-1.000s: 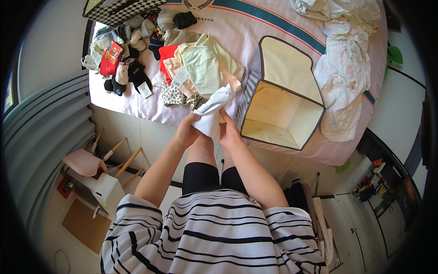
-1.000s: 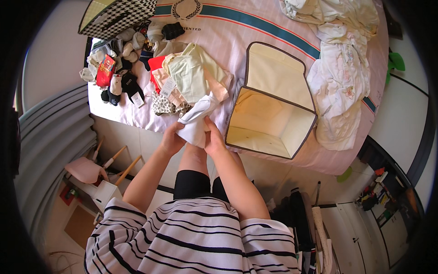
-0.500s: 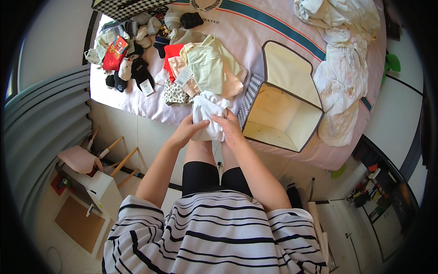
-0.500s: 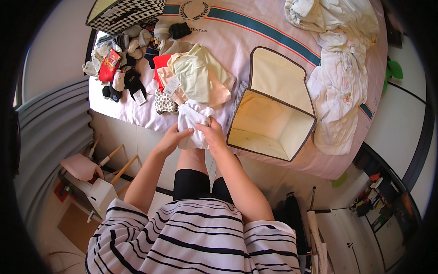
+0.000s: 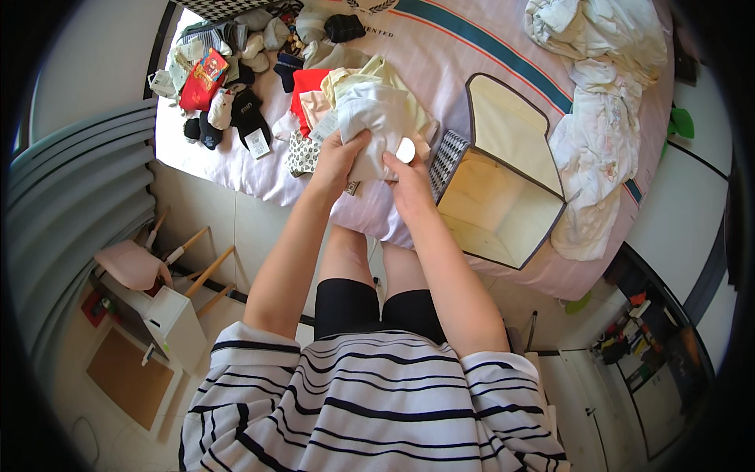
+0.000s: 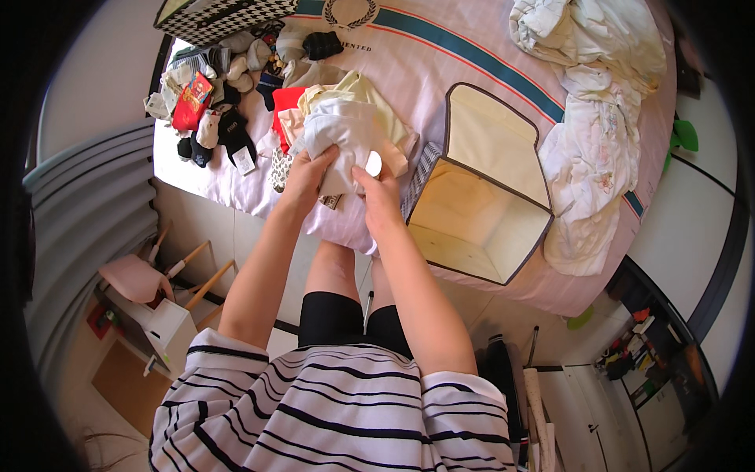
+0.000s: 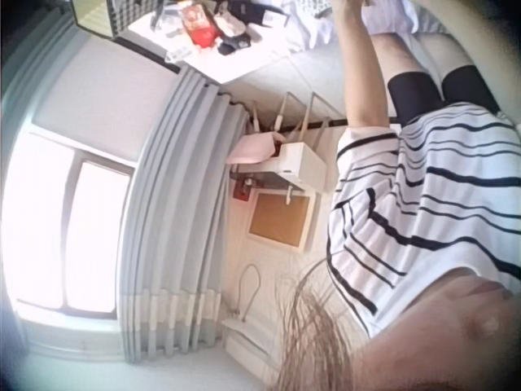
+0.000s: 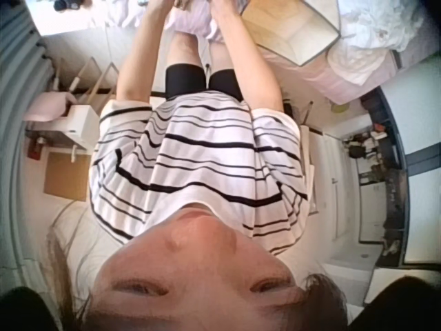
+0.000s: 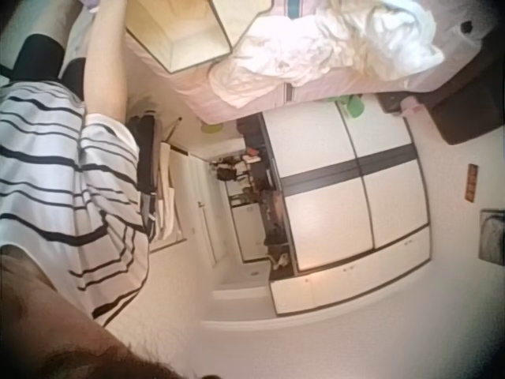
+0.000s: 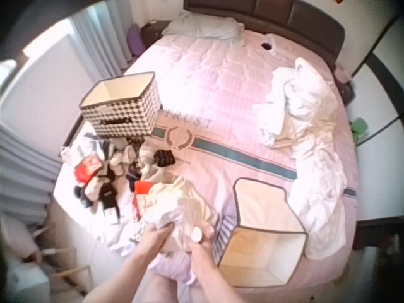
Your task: The person folds a black garment and hangs it on a hanger, then hangs a patterned garment on a hanger. They then fold various small items, including socks and underwear, and place them into a storage box on the bed.
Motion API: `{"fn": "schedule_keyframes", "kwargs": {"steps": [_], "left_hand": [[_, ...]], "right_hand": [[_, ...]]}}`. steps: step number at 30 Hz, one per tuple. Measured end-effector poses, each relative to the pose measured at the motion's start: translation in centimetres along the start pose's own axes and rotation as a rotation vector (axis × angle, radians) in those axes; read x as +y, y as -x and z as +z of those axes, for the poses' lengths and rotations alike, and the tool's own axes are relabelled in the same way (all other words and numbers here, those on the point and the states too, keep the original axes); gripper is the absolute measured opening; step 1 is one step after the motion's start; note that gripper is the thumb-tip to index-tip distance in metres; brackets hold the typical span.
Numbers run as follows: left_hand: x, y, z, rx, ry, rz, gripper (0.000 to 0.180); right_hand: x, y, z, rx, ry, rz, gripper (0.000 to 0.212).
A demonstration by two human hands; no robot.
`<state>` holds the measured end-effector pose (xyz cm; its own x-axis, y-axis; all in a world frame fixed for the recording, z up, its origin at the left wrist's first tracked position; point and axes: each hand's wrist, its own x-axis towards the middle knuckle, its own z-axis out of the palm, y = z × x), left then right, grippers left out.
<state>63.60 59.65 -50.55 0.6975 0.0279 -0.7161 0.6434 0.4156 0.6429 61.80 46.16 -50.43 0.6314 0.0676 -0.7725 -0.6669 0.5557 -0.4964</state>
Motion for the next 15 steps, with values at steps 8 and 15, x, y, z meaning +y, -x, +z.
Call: {"fn": "schedule_keyframes", "kwargs": {"steps": [8, 15], "left_hand": [[-4.9, -3.2, -1.2, 0.345, -0.174, 0.333, 0.033], [-5.1, -2.5, -0.6, 0.426, -0.324, 0.335, 0.043]], "right_hand": [[2.5, -4.6, -0.6, 0.273, 0.506, -0.170, 0.050], [1.4, -3.9, 0.5, 0.181, 0.439, 0.064, 0.051]]}}
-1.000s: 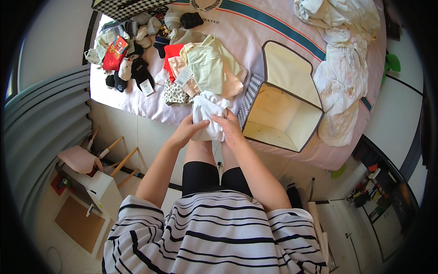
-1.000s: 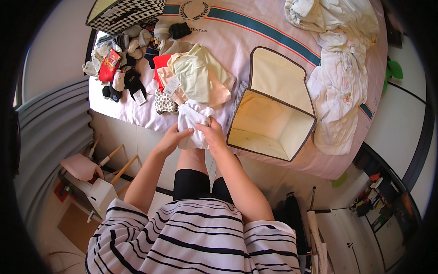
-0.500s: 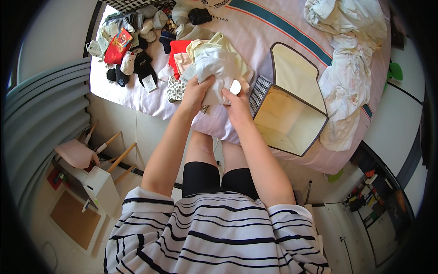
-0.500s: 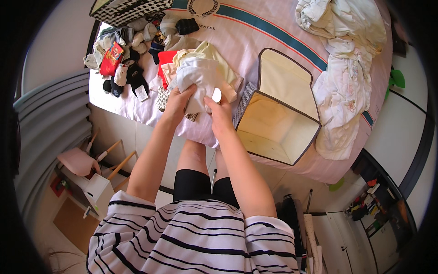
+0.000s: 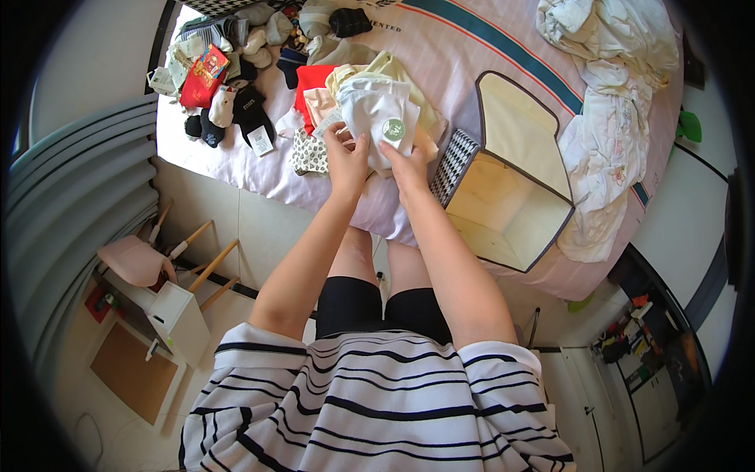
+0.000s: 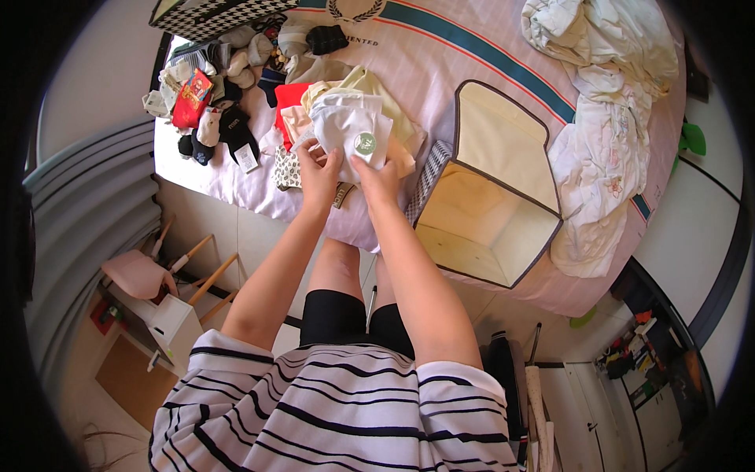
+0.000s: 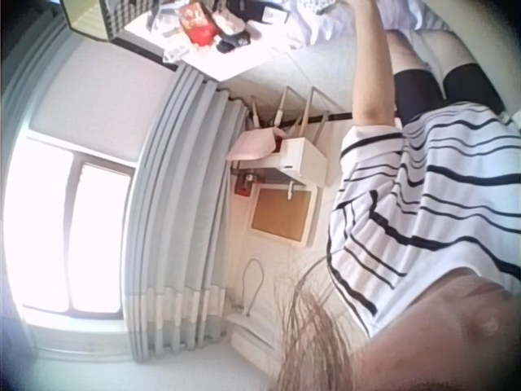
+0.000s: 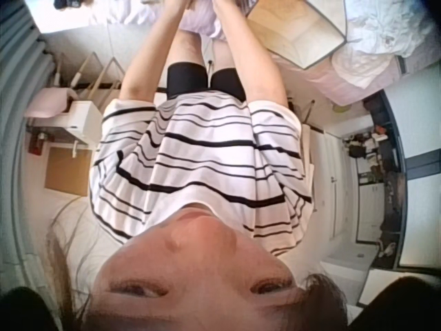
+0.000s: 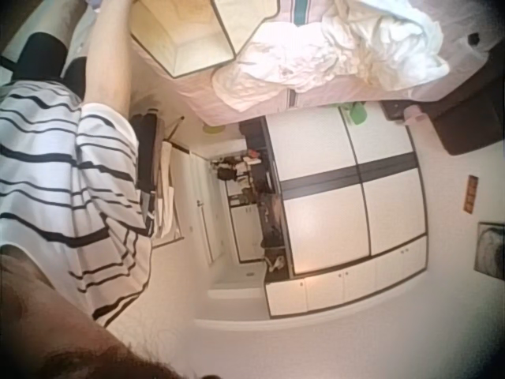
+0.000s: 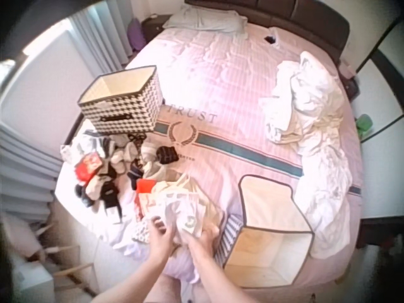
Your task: The person folds a black garment and hangs it on a hanger, then hangs a patterned garment on a hanger. They then fold various small items, including socks and underwear, and place them into a storage box on the bed.
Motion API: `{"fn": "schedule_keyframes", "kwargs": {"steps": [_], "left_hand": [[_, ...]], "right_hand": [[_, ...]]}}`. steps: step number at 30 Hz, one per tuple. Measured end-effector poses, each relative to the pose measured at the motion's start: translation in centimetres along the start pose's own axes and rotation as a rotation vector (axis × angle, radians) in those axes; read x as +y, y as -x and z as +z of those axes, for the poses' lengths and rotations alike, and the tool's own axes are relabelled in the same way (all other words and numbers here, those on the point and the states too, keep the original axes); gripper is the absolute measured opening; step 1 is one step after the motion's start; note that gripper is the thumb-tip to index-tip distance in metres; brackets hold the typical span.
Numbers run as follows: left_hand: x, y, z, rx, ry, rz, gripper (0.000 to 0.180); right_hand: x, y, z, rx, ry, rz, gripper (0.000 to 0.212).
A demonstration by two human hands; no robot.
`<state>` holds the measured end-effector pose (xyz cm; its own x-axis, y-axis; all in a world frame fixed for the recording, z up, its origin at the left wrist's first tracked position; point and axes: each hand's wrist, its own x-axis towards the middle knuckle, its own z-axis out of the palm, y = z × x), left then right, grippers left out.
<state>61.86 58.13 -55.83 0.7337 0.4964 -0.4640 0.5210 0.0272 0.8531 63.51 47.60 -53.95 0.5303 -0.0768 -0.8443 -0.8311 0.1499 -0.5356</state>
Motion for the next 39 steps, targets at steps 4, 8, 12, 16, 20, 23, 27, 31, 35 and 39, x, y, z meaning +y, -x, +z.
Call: {"fn": "schedule_keyframes", "kwargs": {"steps": [4, 8, 12, 16, 20, 23, 27, 31, 35, 39], "left_hand": [[2.1, 0.2, -0.6, -0.084, -0.051, -0.056, 0.037], [1.7, 1.8, -1.4, -0.049, 0.120, 0.004, 0.029], [-0.3, 5.0, -3.4, -0.094, 0.067, 0.002, 0.037], [-0.2, 7.0, -4.3, -0.386, 0.455, -0.589, 0.046], [-1.1, 7.2, -4.0, -0.334, 0.354, -0.551, 0.055], [0.6, 7.2, -4.5, -0.319, 0.476, -0.552, 0.060], [3.3, 7.7, -5.1, -0.428, 0.801, -0.662, 0.077], [4.6, 8.3, -6.3, -0.537, 0.933, -0.693, 0.088], [4.0, 9.3, -7.9, -0.487, 0.712, -0.712, 0.064], [5.7, 9.4, -7.1, -0.365, 0.532, -0.758, 0.049]], "right_hand": [[-0.1, 0.2, -0.6, -0.133, -0.125, 0.047, 0.043], [-1.7, 2.2, -1.1, -0.153, -0.391, 0.148, 0.036], [-2.0, 3.9, -2.5, -0.251, -0.603, 0.229, 0.024], [-1.2, 5.3, -4.0, -0.314, -0.629, 0.318, 0.024], [-1.2, 8.2, -4.7, -0.334, -0.505, 0.239, 0.036], [-0.8, 9.6, -5.2, -0.280, -0.407, 0.129, 0.044], [-0.4, 10.7, -6.3, -0.392, -0.289, 0.077, 0.044], [0.3, 11.0, -6.8, -0.449, -0.010, 0.068, 0.043], [-0.5, 11.8, -6.6, -0.462, 0.309, 0.063, 0.043], [0.1, 12.4, -6.6, -0.468, 0.355, -0.159, 0.051]]}}
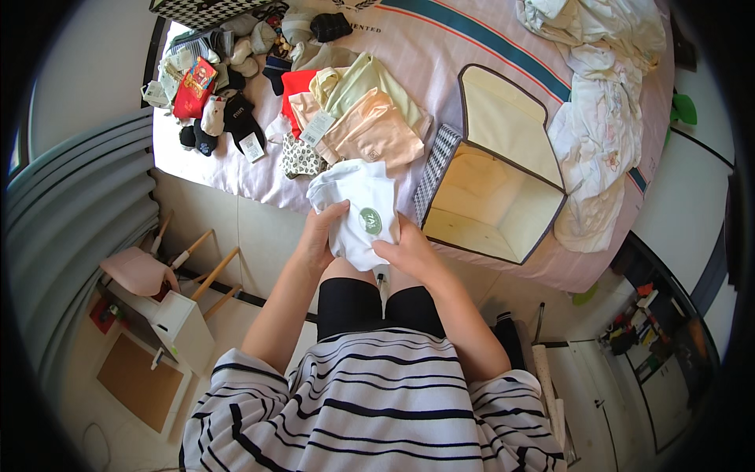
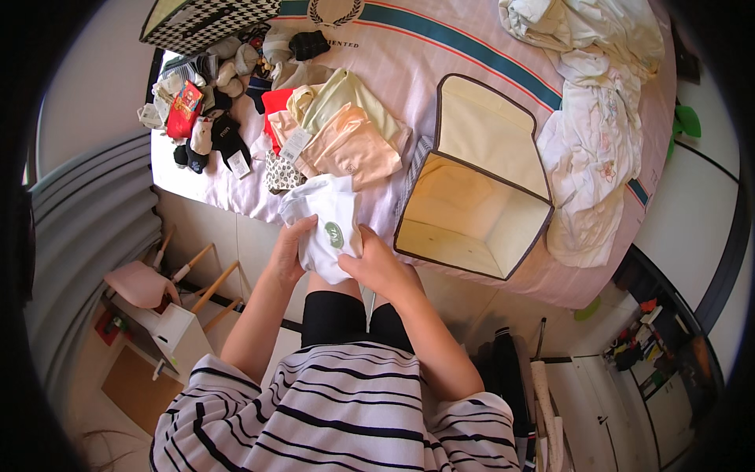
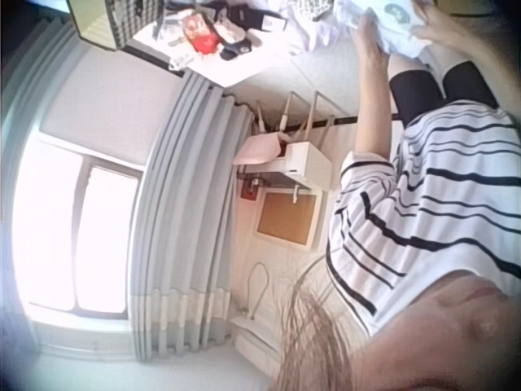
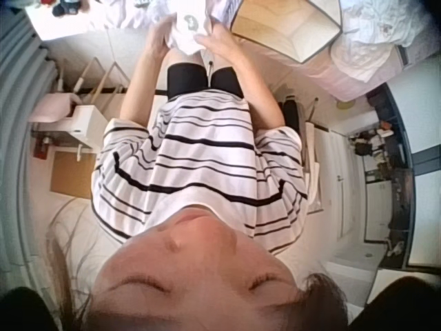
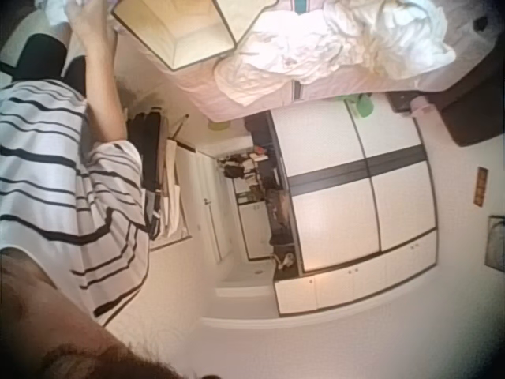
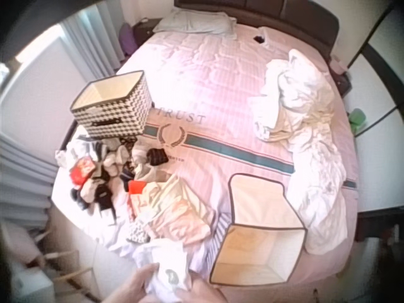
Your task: The person folds a black garment and hangs it on a hanger, then hangs a patterned garment on a hanger. They then fold various small items, including socks and underwear, and place them into a storage box on the bed.
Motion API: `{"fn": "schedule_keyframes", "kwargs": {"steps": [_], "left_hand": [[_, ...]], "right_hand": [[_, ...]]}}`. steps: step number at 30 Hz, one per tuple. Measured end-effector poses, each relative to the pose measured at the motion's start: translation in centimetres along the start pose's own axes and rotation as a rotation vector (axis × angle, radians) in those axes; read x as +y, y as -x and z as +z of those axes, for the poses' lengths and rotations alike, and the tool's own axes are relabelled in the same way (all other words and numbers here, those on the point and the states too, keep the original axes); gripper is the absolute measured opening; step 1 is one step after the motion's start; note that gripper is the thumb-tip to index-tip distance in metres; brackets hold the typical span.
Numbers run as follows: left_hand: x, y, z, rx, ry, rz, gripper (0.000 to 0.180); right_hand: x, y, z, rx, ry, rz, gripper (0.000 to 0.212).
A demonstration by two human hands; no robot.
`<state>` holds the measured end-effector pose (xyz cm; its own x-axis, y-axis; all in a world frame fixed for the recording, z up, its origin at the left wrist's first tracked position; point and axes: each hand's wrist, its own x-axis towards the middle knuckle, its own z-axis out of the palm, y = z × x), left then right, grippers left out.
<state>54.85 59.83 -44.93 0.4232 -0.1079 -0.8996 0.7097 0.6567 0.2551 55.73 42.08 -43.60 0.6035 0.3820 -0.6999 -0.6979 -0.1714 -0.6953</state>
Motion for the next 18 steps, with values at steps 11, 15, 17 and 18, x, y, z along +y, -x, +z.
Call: {"fn": "schedule_keyframes", "kwargs": {"steps": [11, 15, 17, 18], "left_hand": [[-1.0, 3.2, 2.4, -0.095, 0.279, -0.034, 0.039], [-1.4, 3.6, 3.5, -0.187, 0.160, -0.036, 0.044], [-1.3, 3.3, 4.1, -0.289, 0.084, 0.043, 0.049], [-1.5, 2.3, 3.5, -0.404, -0.009, 0.079, 0.054]], "right_hand": [[1.3, 3.0, -0.1, -0.041, -1.173, 0.120, 0.055], [1.7, 4.8, -3.2, 0.130, -1.054, 0.069, 0.048], [0.8, 6.3, -5.5, 0.197, -1.044, 0.056, 0.046], [1.0, 6.9, -6.6, 0.256, -0.992, 0.039, 0.046]]}}
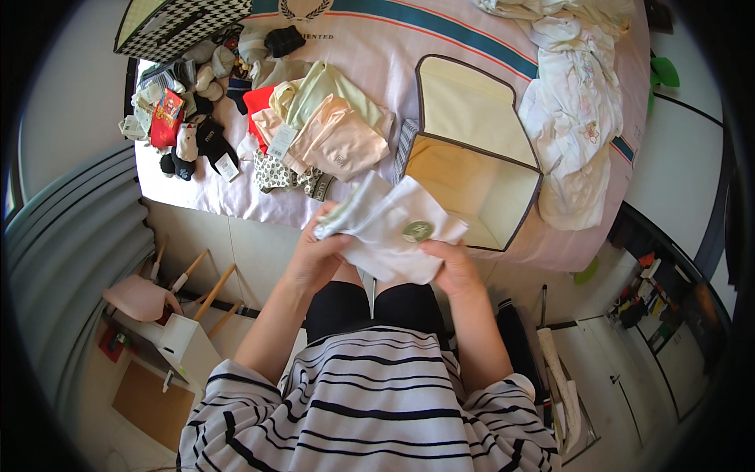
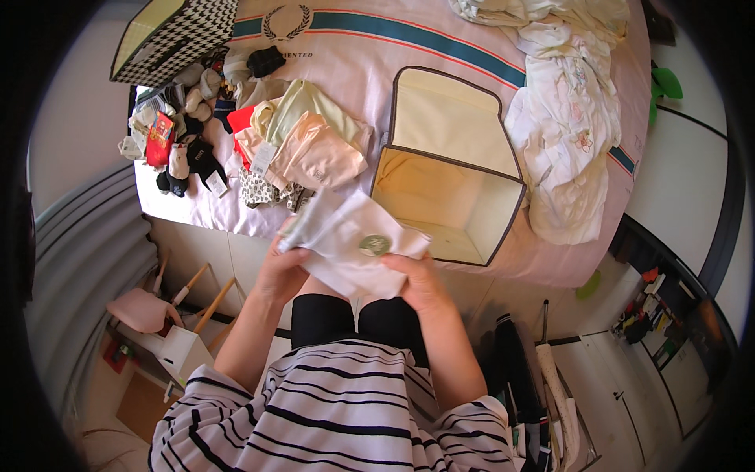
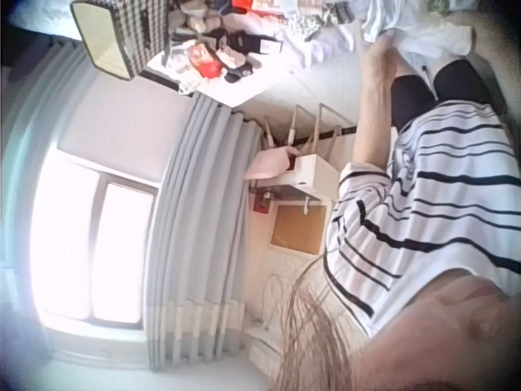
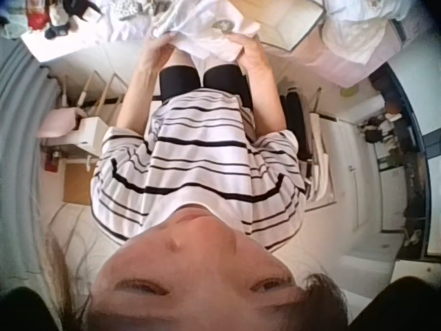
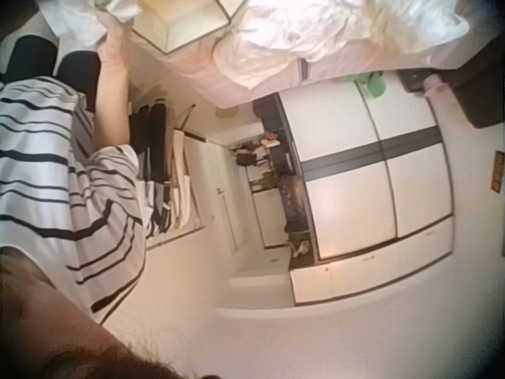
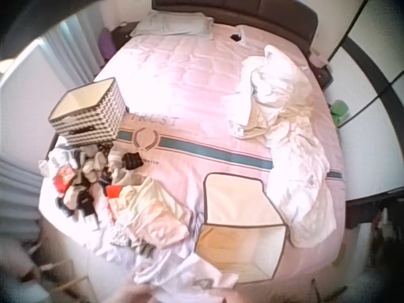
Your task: The person folds a black garment and hangs it on a hanger, then hangs a patterned garment on a hanger. They then fold various small items, including socks and underwear, and place them into a storage box on the bed.
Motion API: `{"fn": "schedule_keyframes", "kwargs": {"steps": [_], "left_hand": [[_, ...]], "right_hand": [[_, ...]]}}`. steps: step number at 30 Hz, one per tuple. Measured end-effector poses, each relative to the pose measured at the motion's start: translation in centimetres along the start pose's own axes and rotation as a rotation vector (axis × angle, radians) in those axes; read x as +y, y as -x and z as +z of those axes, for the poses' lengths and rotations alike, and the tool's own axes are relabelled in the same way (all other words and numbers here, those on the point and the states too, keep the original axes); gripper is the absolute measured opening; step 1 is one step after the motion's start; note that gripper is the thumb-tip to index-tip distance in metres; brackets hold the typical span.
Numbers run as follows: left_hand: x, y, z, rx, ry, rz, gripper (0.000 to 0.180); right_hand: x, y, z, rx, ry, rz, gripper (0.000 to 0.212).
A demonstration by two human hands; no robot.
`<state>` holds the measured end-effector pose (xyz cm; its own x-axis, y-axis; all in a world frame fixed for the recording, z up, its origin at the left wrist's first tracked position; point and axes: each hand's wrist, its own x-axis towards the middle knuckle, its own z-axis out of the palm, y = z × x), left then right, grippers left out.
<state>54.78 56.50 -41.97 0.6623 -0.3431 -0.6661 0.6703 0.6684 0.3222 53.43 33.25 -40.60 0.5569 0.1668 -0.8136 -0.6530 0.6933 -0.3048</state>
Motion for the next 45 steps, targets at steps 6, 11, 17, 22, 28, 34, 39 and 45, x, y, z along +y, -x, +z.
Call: {"fn": "schedule_keyframes", "kwargs": {"steps": [6, 11, 17, 22, 28, 34, 39, 45], "left_hand": [[-4.8, -4.1, 6.6, 0.083, -1.121, 0.301, 0.073], [-9.3, -8.9, 7.7, -0.180, -1.749, 0.349, 0.065], [-11.5, -13.4, 5.0, 0.017, -1.844, 0.279, 0.064], [-12.7, -14.4, 4.2, 0.229, -1.578, 0.348, 0.064], [-13.7, -14.7, 5.1, 0.326, -1.466, 0.488, 0.062], [-14.6, -15.5, 4.9, 0.263, -1.251, 0.286, 0.068], [-14.0, -17.2, 4.7, 0.377, -1.240, 0.048, 0.072], [-14.4, -16.3, 3.6, 0.268, -1.032, 0.175, 0.066]], "right_hand": [[-4.2, -2.6, -5.8, 0.342, 0.451, -0.243, 0.050], [-4.6, -7.8, -12.1, 0.444, 0.443, -0.288, 0.040], [-3.9, -11.2, -11.8, 0.427, 0.515, -0.365, 0.036], [-2.8, -15.1, -11.7, 0.473, 0.571, -0.466, 0.032], [-1.3, -16.0, -10.5, 0.950, 1.064, -0.766, 0.030], [0.6, -15.8, -12.2, 0.489, 0.960, -0.628, 0.046], [0.9, -16.4, -12.0, 0.437, 1.116, -0.588, 0.060], [-1.4, -13.3, -8.6, 0.356, 0.844, -0.312, 0.057]]}}
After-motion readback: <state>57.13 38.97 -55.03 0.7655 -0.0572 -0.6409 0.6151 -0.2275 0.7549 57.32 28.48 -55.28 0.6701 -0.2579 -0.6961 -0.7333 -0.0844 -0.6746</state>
